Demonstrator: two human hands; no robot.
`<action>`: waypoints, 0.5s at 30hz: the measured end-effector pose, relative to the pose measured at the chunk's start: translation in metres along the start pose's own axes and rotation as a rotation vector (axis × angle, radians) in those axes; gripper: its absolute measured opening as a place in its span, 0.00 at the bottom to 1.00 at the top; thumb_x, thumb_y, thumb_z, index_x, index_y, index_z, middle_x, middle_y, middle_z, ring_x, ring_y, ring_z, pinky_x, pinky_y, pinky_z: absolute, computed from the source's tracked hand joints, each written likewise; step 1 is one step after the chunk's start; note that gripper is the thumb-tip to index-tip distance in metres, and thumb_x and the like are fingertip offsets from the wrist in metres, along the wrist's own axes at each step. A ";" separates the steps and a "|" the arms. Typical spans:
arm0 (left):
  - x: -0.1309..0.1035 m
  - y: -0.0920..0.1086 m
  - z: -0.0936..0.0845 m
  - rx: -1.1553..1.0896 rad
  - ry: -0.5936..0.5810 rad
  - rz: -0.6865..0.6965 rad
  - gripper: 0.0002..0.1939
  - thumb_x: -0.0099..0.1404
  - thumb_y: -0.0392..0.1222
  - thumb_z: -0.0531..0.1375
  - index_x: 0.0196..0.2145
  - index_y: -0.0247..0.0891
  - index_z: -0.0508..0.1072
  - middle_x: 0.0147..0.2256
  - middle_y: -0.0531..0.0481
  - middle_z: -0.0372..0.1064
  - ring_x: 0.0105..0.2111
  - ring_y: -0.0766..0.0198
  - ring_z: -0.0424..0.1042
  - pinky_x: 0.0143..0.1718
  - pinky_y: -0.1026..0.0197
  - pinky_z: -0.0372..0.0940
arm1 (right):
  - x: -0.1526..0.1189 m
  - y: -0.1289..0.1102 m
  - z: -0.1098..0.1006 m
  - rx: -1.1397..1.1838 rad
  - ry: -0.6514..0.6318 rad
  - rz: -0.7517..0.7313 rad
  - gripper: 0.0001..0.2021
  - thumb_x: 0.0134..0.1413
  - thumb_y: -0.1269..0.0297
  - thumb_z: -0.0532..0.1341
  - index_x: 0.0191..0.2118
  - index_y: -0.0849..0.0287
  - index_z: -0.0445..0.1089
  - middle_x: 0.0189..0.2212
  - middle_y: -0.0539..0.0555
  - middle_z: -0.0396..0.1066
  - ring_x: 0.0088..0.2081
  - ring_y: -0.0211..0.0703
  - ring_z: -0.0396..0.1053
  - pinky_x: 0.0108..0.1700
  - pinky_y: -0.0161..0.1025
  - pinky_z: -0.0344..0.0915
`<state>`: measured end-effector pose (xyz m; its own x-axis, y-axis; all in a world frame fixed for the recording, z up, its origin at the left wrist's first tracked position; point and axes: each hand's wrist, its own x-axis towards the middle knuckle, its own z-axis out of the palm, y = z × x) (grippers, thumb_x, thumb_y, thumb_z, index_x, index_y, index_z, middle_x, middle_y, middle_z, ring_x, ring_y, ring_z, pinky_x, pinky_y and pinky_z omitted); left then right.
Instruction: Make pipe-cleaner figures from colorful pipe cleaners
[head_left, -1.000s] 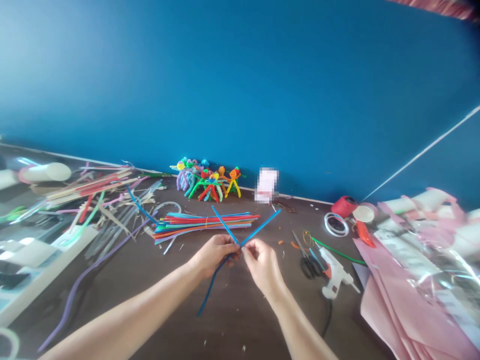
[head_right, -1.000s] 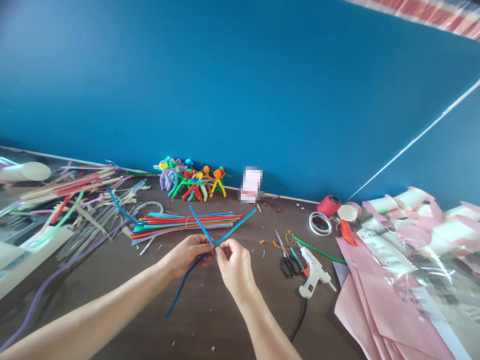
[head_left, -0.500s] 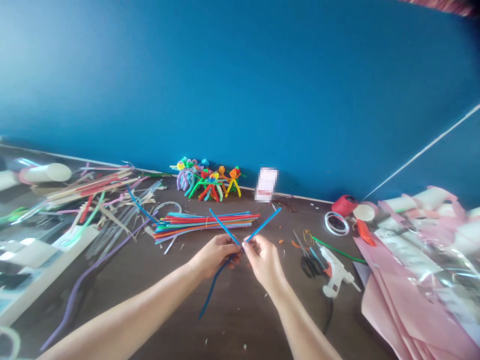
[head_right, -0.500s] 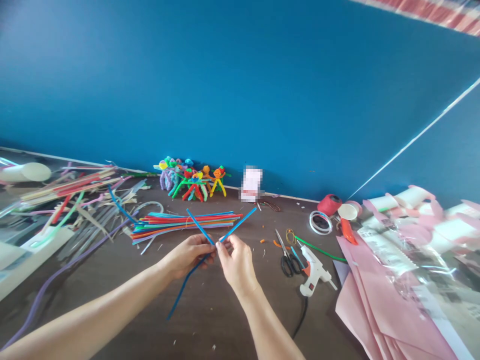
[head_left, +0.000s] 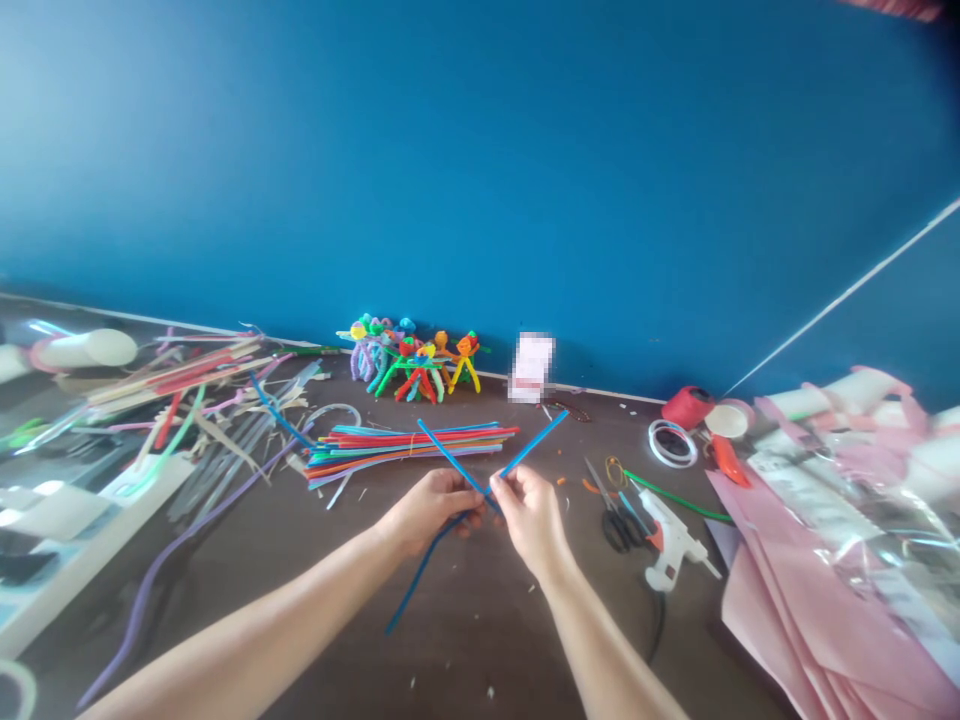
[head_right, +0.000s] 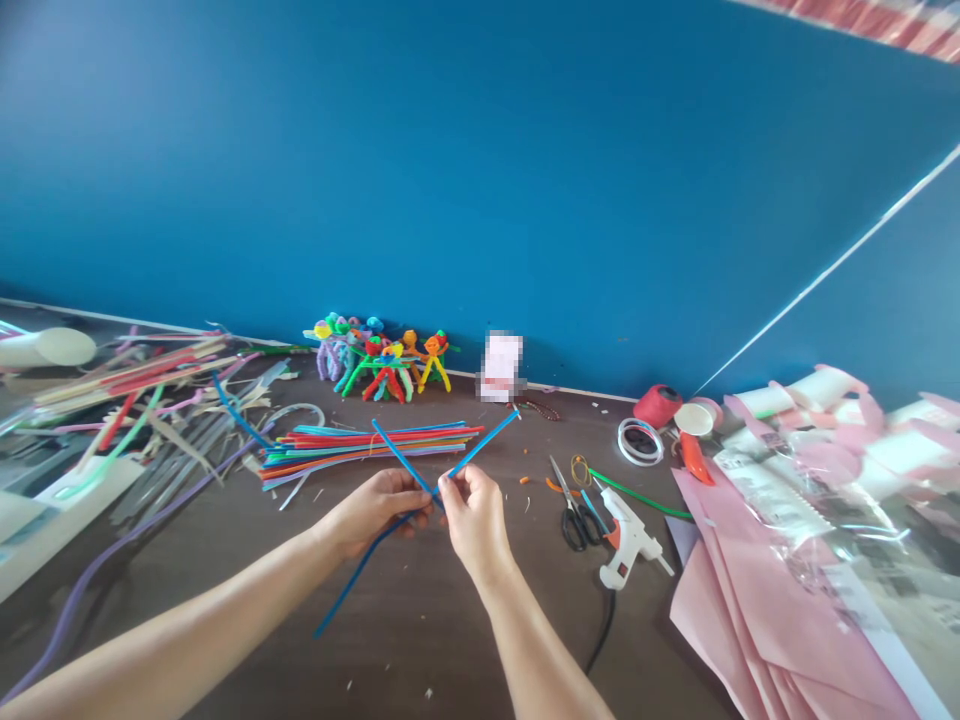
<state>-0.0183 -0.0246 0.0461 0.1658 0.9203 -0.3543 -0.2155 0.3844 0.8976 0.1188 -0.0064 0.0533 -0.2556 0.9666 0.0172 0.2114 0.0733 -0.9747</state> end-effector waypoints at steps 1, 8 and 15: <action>0.000 0.000 0.000 0.008 -0.006 0.009 0.08 0.47 0.40 0.61 0.23 0.31 0.68 0.21 0.50 0.67 0.20 0.69 0.65 0.18 0.69 0.58 | 0.000 -0.002 0.000 0.016 -0.001 0.012 0.11 0.48 0.57 0.55 0.27 0.60 0.64 0.20 0.50 0.65 0.19 0.35 0.62 0.18 0.30 0.61; -0.004 0.005 -0.003 0.061 -0.052 0.042 0.08 0.46 0.40 0.61 0.23 0.31 0.71 0.21 0.50 0.67 0.20 0.69 0.64 0.19 0.68 0.57 | 0.003 -0.005 -0.004 0.196 -0.069 0.175 0.11 0.43 0.58 0.60 0.25 0.61 0.64 0.16 0.48 0.65 0.16 0.34 0.61 0.18 0.31 0.61; -0.012 0.008 -0.005 0.115 -0.121 0.157 0.08 0.48 0.41 0.61 0.24 0.33 0.71 0.21 0.51 0.66 0.22 0.69 0.63 0.23 0.68 0.59 | 0.005 -0.002 -0.014 0.559 -0.261 0.390 0.10 0.39 0.62 0.63 0.24 0.62 0.64 0.16 0.48 0.68 0.14 0.32 0.62 0.17 0.29 0.60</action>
<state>-0.0271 -0.0319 0.0562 0.2548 0.9501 -0.1801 -0.1377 0.2200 0.9657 0.1300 0.0019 0.0580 -0.4915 0.8016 -0.3405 -0.1623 -0.4685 -0.8684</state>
